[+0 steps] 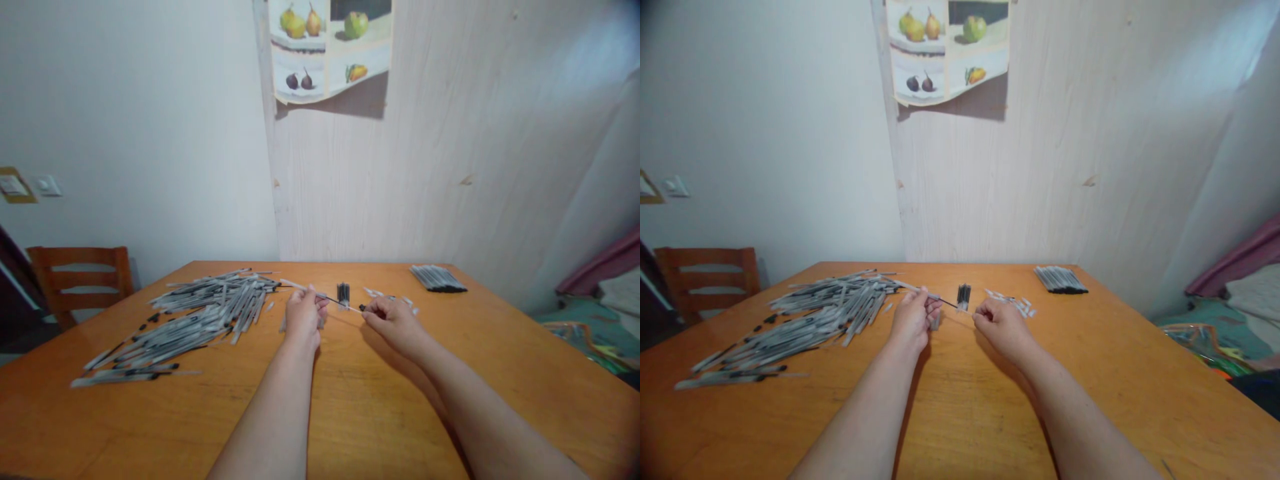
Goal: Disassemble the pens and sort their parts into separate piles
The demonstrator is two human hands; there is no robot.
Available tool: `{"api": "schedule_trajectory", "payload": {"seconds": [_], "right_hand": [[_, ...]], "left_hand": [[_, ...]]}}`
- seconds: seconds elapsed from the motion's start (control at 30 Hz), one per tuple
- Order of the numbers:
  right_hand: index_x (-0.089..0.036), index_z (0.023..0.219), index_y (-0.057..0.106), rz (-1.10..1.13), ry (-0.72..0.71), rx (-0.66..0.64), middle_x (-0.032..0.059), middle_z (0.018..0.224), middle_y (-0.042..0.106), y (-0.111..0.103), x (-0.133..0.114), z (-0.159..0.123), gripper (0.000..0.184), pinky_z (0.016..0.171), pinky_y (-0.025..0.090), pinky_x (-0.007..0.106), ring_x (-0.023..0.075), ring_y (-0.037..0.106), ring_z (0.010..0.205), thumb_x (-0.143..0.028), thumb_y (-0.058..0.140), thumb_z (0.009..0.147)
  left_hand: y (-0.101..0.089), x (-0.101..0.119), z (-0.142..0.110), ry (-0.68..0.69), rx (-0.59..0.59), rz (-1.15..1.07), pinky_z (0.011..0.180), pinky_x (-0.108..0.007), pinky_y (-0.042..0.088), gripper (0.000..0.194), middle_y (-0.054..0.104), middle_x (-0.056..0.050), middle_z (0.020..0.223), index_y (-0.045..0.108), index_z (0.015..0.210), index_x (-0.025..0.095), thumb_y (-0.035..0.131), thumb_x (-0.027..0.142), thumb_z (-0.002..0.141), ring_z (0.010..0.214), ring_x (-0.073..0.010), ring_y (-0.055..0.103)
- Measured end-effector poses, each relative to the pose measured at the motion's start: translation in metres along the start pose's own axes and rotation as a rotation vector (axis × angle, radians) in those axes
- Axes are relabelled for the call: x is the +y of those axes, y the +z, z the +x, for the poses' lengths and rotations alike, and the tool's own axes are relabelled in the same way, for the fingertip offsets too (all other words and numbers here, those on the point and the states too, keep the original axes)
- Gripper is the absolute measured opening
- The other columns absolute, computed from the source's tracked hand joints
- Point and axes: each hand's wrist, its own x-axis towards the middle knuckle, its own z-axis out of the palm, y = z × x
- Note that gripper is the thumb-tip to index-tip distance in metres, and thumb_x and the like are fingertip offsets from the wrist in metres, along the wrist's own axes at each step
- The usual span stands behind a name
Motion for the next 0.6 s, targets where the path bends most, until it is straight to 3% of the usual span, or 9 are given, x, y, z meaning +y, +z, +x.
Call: {"api": "schedule_trajectory", "payload": {"seconds": [0.3, 0.6], "right_hand": [[-0.019, 0.068, 0.059, -0.028, 0.043, -0.02, 0.0006, 0.066, 0.061, -0.011, 0.011, 0.001, 0.019, 0.06, 0.034, 0.025, 0.0148, 0.053, 0.066, -0.03, 0.053, 0.082], [-0.02, 0.079, 0.064, -0.455, 0.328, 0.049, 0.0084, 0.08, 0.068, -0.001, -0.009, 0.002, 0.025, 0.059, 0.029, 0.027, 0.019, 0.058, 0.074, -0.037, 0.048, 0.089]], "left_hand": [[-0.012, 0.007, 0.019, 0.134, 0.205, -0.054, 0.056, -0.018, 0.046, 0.032, 0.064, -0.001, 0.07, 0.055, 0.081, 0.017, 0.066, 0.047, 0.082, 0.061, -0.0099, 0.063], [-0.006, 0.006, 0.017, 0.059, 0.22, -0.099, 0.052, -0.018, 0.044, 0.026, 0.063, -0.001, 0.069, 0.054, 0.078, 0.017, 0.067, 0.039, 0.084, 0.058, -0.0099, 0.063]]}}
